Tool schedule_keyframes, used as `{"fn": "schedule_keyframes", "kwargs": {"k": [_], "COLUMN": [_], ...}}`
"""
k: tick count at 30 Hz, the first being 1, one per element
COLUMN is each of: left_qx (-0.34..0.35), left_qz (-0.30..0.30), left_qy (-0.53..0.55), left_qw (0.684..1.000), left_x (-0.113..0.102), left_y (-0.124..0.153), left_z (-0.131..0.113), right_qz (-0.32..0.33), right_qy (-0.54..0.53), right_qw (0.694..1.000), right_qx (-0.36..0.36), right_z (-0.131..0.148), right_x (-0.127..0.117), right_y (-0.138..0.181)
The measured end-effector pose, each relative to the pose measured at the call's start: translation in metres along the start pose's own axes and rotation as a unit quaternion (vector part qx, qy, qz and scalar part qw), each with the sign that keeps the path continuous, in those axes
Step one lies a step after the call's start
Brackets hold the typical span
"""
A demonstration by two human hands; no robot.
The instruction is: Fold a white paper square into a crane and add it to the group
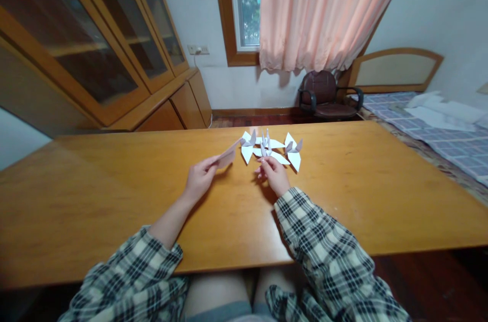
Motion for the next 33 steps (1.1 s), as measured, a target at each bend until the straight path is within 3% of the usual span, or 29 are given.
{"fn": "schedule_keyframes", "kwargs": {"k": [3, 5, 9, 14, 20, 22, 28, 33], "left_qx": [-0.120, -0.189, -0.247, -0.269, -0.282, -0.281, -0.255, -0.264], "left_qz": [-0.041, -0.033, -0.005, 0.004, 0.027, 0.036, 0.111, 0.205], "left_qy": [0.167, 0.291, 0.392, 0.415, 0.421, 0.413, 0.373, 0.345], "left_qw": [0.978, 0.937, 0.886, 0.869, 0.862, 0.866, 0.885, 0.877], "left_x": [0.008, 0.024, 0.049, 0.058, 0.065, 0.067, 0.077, 0.087], "left_y": [0.005, 0.012, 0.023, 0.029, 0.034, 0.034, 0.032, 0.038], "left_z": [0.013, 0.019, 0.017, 0.016, 0.015, 0.014, 0.013, 0.011], "right_qz": [0.010, 0.021, -0.001, -0.034, 0.115, 0.132, 0.037, -0.035], "right_qy": [0.000, 0.003, 0.069, 0.172, 0.075, 0.058, 0.091, 0.112], "right_qw": [1.000, 1.000, 0.997, 0.977, 0.991, 0.989, 0.995, 0.993], "right_qx": [-0.004, -0.005, -0.045, -0.118, 0.001, 0.022, -0.002, -0.019], "right_z": [0.000, 0.000, 0.006, 0.021, 0.002, -0.003, 0.005, 0.010], "right_x": [0.003, 0.005, 0.002, -0.003, 0.025, 0.028, 0.006, -0.009], "right_y": [0.001, 0.002, 0.002, 0.004, 0.010, 0.012, 0.007, 0.004]}}
Point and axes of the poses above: each hand's wrist, its own y-axis away from the middle knuckle, its own x-axis out of the palm, z = x × y, the point moved 8 cm from there along -y, towards the middle knuckle
